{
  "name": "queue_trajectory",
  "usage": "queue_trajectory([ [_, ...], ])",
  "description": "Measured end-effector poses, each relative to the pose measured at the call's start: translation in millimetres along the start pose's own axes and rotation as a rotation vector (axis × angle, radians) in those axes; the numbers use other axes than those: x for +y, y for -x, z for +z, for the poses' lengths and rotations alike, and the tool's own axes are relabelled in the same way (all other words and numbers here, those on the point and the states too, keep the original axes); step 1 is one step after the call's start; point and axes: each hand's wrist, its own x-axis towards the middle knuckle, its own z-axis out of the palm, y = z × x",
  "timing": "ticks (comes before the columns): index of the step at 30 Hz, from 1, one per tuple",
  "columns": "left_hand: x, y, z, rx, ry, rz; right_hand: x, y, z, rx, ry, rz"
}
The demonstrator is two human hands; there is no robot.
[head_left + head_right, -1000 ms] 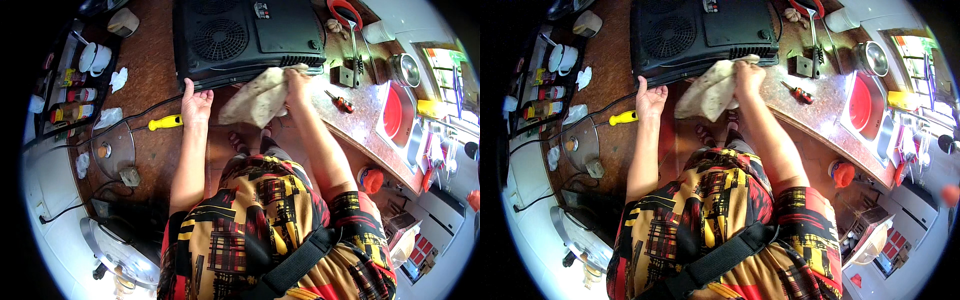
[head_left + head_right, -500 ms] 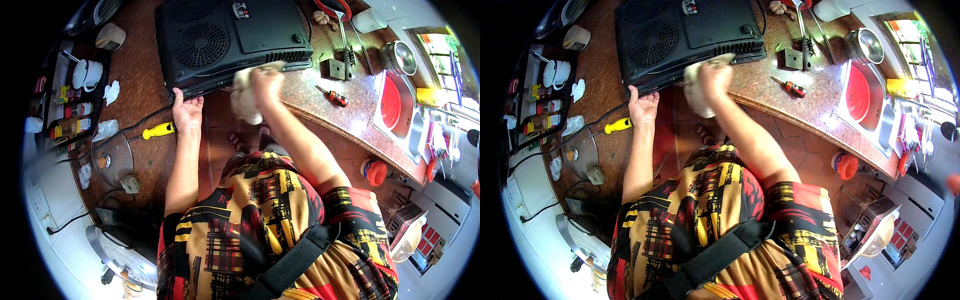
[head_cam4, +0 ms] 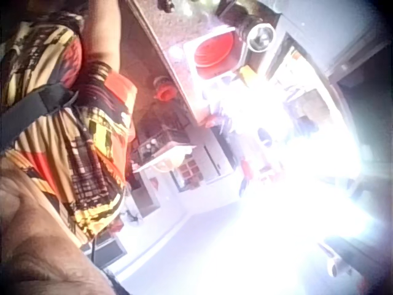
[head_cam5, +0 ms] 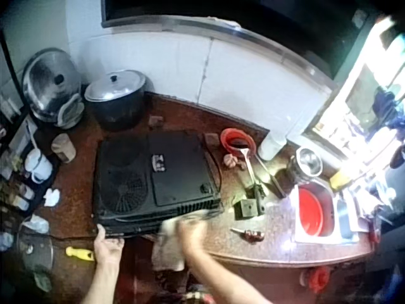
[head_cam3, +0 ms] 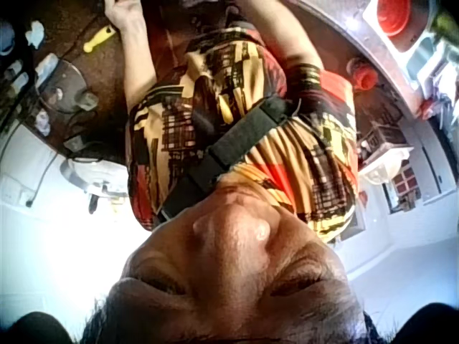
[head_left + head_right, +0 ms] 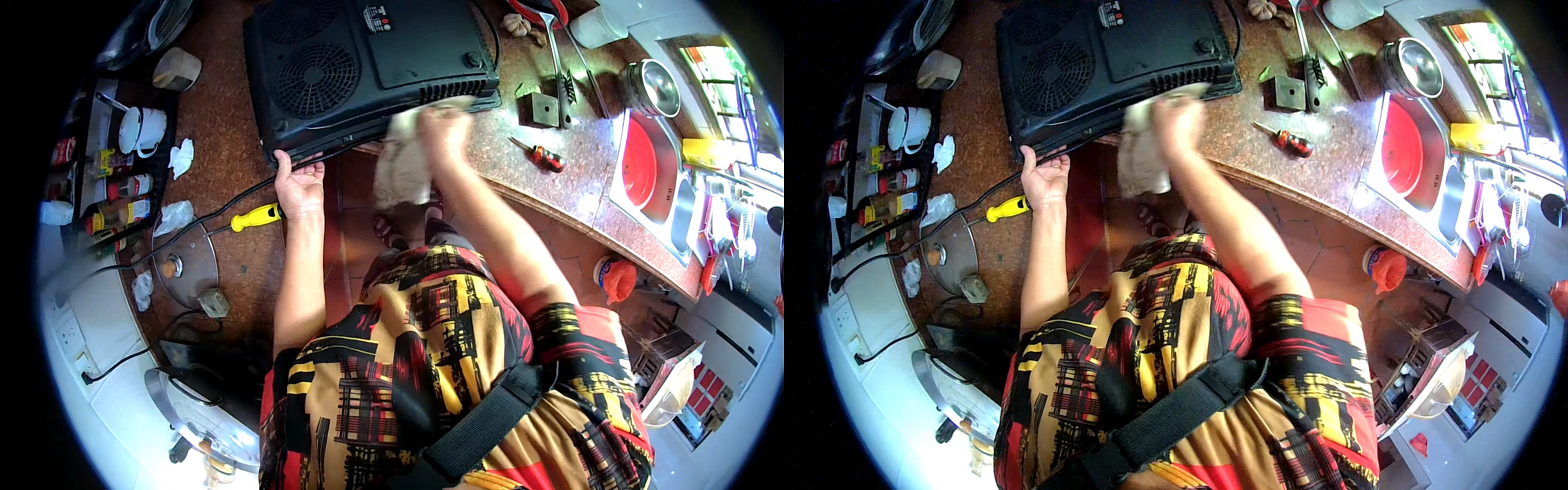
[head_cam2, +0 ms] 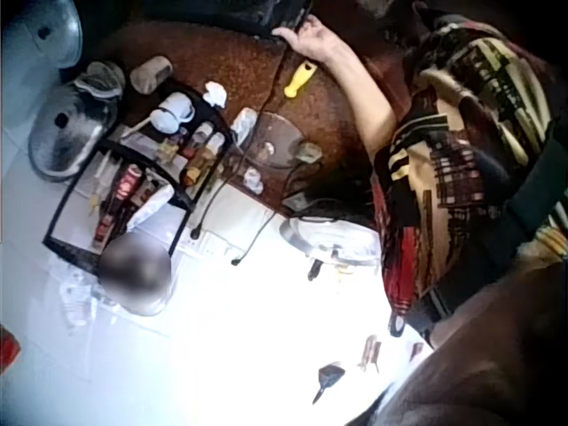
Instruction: The person repairs an induction cooktop by using a screwdriver to tighten or loosen screws on the bottom casing and then wipes the surface with a cloth.
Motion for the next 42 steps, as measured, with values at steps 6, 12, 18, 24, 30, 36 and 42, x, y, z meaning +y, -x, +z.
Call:
queue_trajectory([
  [6,3,-4,-1,0.020,-0.052,0.004,9,0,13,-0.026,-0.138,-0.008],
  [12,3,-5,-10,-0.026,-0.066,0.029,43,-63,-76,0.089,-0.384,0.070],
  [18,5,-3,-7,-0.010,-0.056,0.024,52,-73,-65,0.074,-0.396,0.072],
  [24,5,2,-3,0.012,-0.063,0.020,28,-61,-66,0.141,-0.356,0.153],
  [30,8,1,-7,0.027,-0.064,0.021,6,-8,-22,0.038,-0.183,0.176],
  [36,4,-9,-20,-0.076,-0.044,0.020,20,-39,-54,0.080,-0.094,0.128],
  [42,12,7,-16,-0.023,-0.076,0.003,13,-28,-34,0.206,-0.057,0.138],
])
